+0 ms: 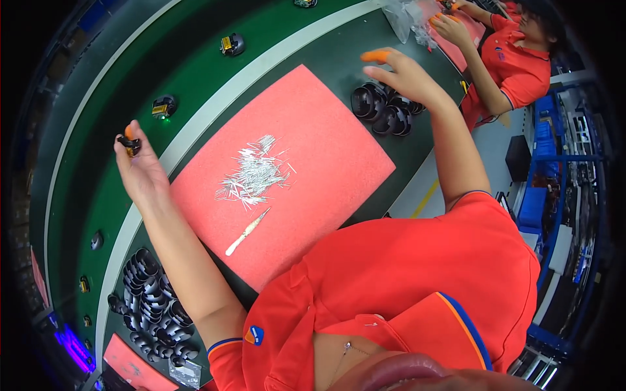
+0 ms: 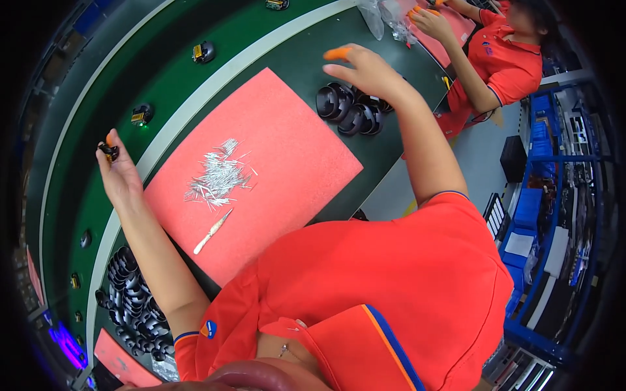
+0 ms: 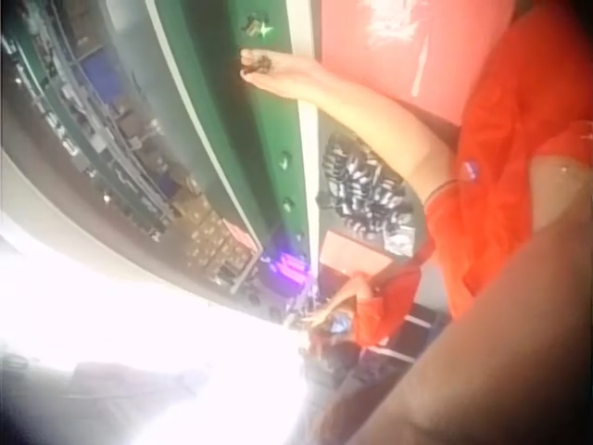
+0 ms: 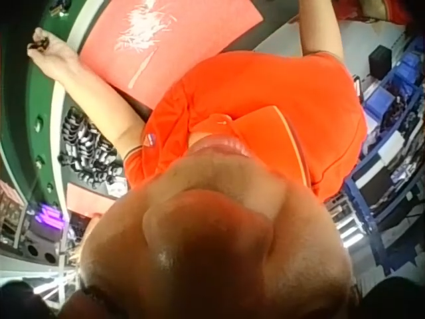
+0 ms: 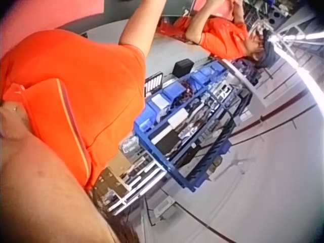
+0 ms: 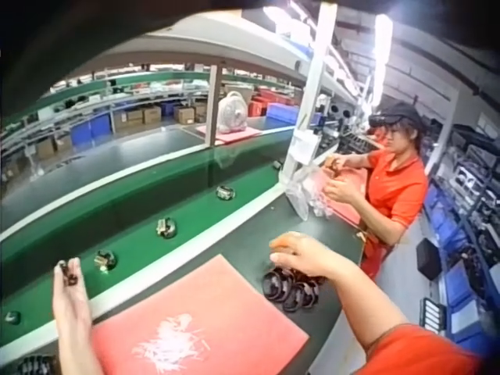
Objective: The person assembles small electronic components by hand, taking plastic housings, metal springs, and other electronic components from bins and putting them together at a factory workstation.
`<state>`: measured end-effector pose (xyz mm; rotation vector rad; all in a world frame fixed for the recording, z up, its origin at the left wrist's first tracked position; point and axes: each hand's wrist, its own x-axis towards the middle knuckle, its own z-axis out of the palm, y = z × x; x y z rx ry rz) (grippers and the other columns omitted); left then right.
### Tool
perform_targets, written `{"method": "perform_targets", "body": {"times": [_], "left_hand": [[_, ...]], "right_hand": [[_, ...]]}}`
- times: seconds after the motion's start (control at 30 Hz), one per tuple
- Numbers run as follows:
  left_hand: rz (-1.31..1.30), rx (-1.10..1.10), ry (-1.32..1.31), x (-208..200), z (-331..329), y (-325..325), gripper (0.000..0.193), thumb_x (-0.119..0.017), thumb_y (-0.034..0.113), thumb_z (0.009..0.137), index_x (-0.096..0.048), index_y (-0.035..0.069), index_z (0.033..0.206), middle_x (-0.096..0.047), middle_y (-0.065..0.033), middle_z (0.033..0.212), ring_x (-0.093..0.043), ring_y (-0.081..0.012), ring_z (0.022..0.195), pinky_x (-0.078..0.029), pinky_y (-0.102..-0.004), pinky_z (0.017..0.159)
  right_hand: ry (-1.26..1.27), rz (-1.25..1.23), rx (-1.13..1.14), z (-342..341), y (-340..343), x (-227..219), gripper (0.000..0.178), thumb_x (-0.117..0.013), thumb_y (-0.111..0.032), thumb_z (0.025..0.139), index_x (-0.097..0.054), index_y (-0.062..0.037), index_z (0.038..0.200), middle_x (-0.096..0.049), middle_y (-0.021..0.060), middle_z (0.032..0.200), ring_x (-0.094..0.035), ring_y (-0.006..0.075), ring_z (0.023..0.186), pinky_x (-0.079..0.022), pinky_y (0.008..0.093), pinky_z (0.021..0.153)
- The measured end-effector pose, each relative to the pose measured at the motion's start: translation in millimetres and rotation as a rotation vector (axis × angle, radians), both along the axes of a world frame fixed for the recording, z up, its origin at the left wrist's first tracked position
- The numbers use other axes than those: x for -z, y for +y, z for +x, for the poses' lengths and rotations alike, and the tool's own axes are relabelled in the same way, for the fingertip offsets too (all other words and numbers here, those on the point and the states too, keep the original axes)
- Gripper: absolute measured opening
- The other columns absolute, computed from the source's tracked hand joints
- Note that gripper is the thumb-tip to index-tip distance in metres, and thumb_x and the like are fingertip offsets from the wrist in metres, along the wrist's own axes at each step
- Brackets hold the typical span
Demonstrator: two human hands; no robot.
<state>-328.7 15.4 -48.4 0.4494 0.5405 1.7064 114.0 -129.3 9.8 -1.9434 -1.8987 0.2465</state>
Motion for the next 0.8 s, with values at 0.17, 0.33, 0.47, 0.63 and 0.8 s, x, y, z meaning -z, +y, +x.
{"method": "perform_targets", "body": {"times": [0.17,0.33,0.47,0.63,0.8], "left_hand": [[-0.11,0.15,0.031,17.4,32.9,-23.6,0.029,-0.048,0.02,0.098,-0.045,0.0,0.119,-0.056,-0.0153,0.11,-0.06,-0.0208,0.094,-0.053,-0.026,0.073],[-0.073,0.056,0.309,12.3,57.3,-43.0,0.041,-0.053,0.024,0.096,-0.042,0.002,0.128,-0.058,-0.0098,0.105,-0.055,-0.0154,0.087,-0.047,-0.0247,0.072],[-0.056,0.091,0.274,17.6,51.4,-38.7,0.041,-0.052,0.027,0.097,-0.044,0.001,0.127,-0.058,-0.0086,0.104,-0.055,-0.0129,0.083,-0.046,-0.0236,0.071],[-0.024,0.126,0.269,17.8,49.4,-40.3,0.043,-0.043,0.033,0.1,-0.045,0.001,0.128,-0.058,-0.0079,0.098,-0.053,-0.0116,0.079,-0.045,-0.0244,0.07],[0.023,0.171,0.304,24.2,35.4,-44.4,0.044,-0.036,0.033,0.098,-0.047,0.002,0.126,-0.055,-0.0054,0.089,-0.051,-0.0132,0.074,-0.041,-0.0252,0.066]], "right_hand": [[-0.194,-0.172,0.008,19.7,-12.1,5.9,0.038,-0.062,-0.035,0.085,-0.065,-0.0055,0.109,-0.057,0.0133,0.12,-0.054,0.0308,0.111,-0.04,0.0371,0.097],[-0.251,-0.238,-0.083,22.7,-5.7,15.2,0.038,-0.066,-0.035,0.082,-0.066,-0.0033,0.102,-0.059,0.0149,0.117,-0.053,0.0335,0.11,-0.04,0.0385,0.096],[-0.193,-0.27,0.005,13.0,7.3,11.0,0.039,-0.067,-0.033,0.082,-0.063,-0.0007,0.102,-0.063,0.0173,0.108,-0.058,0.0318,0.103,-0.044,0.0373,0.091],[0.173,-0.068,0.209,-8.5,35.3,5.7,0.044,-0.066,-0.033,0.086,-0.054,0.002,0.111,-0.066,0.0154,0.093,-0.066,0.0203,0.082,-0.049,0.0297,0.074],[0.916,-0.095,0.056,-99.9,61.3,-2.9,0.048,-0.056,-0.039,0.093,-0.053,-0.0047,0.126,-0.06,0.0033,0.099,-0.058,0.0096,0.071,-0.045,0.0214,0.07]]}}
